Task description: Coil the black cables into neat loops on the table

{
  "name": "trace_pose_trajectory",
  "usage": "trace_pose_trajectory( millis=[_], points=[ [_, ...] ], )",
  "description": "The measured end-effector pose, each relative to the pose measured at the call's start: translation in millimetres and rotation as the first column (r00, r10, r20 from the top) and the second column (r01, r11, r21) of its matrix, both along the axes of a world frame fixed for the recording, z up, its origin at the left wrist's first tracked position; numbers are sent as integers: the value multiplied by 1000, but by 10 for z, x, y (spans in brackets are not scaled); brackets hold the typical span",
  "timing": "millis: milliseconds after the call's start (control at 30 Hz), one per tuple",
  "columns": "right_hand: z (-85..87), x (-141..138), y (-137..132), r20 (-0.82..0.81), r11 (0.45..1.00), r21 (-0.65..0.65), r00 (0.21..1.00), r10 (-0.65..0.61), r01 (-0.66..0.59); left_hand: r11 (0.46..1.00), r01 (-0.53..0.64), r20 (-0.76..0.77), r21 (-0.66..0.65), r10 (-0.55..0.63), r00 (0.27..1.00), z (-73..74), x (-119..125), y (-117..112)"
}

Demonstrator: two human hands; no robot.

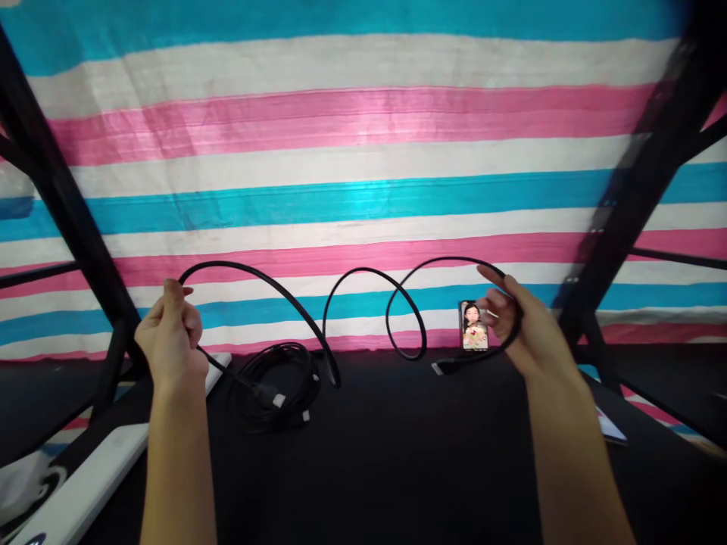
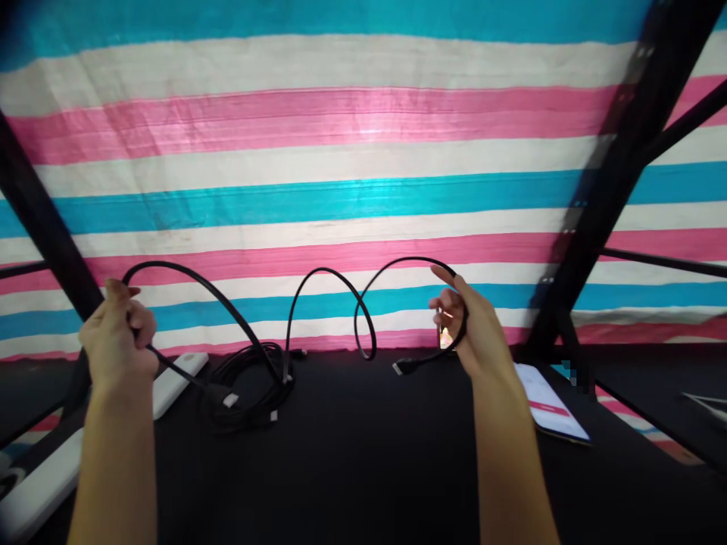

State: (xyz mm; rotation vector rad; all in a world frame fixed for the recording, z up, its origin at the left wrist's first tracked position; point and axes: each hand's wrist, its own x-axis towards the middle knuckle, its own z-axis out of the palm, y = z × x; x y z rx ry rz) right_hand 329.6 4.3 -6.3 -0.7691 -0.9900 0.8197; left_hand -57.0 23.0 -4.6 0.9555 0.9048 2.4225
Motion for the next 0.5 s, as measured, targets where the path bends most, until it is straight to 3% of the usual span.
trace_pose_trajectory(
  millis=[133,233,367,500],
  points=[
    [-76,-232,75,213,998,-4,975,65,-65,999,-11,-51,44,14,999,45,200,-56],
    [-149,-468,72,328,973,-122,917,226,-196,999,14,-105,37,-10,994,48,398,-82],
    [-214,-805,32,357,871,-271,798,486,-409,999,40,-164,-26,-44,986,16,661,-104],
    [-202,-950,-42,313,796,-318,735,601,-515,993,91,-202,-69,-104,974,-22,819,-120]
  ],
)
